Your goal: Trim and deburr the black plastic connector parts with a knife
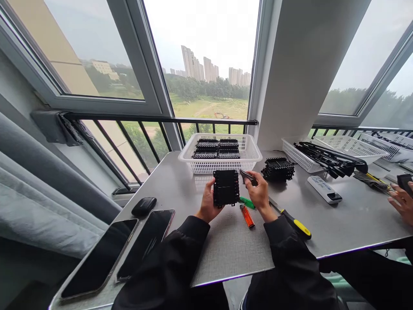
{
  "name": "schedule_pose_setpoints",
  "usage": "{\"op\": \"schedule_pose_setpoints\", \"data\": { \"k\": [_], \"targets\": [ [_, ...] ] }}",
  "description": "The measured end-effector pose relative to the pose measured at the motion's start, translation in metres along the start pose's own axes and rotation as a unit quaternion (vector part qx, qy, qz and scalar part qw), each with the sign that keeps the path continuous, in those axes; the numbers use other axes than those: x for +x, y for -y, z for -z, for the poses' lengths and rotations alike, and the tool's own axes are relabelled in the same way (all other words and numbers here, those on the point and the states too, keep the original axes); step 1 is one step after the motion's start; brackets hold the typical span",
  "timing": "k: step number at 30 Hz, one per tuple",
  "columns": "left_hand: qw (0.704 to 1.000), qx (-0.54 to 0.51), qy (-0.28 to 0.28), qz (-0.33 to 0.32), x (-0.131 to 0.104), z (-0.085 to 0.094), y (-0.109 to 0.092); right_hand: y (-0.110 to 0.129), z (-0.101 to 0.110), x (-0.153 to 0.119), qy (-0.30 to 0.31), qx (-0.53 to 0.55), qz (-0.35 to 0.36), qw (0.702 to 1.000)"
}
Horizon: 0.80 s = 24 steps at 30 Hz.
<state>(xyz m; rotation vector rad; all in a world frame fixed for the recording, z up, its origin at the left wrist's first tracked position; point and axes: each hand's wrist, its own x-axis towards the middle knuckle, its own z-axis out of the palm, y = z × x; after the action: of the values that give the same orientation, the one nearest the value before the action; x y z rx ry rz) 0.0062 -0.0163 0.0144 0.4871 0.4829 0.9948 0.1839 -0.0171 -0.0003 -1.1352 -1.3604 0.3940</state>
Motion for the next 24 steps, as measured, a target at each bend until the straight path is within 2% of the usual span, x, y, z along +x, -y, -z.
{"op": "schedule_pose_setpoints", "data": {
  "k": [4, 8, 13, 21, 22, 24],
  "targets": [
    [1.000, 0.027, -0.002, -0.010, 0.001, -0.004, 0.004, 0.003, 0.000, -0.004, 0.028, -0.075, 0.100, 0.992],
    [0.999, 0.040, -0.020, -0.024, 0.001, -0.007, 0.007, -0.001, -0.003, -0.005, 0.057, -0.094, 0.136, 0.985],
    [0.999, 0.040, -0.014, -0.026, -0.001, -0.008, 0.007, 0.002, -0.001, -0.007, 0.081, -0.110, 0.171, 0.976],
    [0.992, -0.029, -0.059, -0.111, 0.001, -0.003, -0.009, 0.016, 0.006, -0.013, 0.220, -0.070, 0.207, 0.951],
    [0.991, -0.032, -0.062, -0.114, 0.001, -0.002, -0.011, 0.016, 0.007, -0.014, 0.211, -0.058, 0.205, 0.954],
    [0.993, -0.027, -0.057, -0.103, 0.001, -0.001, -0.012, 0.016, 0.009, -0.012, 0.150, -0.039, 0.192, 0.969]
  ]
}}
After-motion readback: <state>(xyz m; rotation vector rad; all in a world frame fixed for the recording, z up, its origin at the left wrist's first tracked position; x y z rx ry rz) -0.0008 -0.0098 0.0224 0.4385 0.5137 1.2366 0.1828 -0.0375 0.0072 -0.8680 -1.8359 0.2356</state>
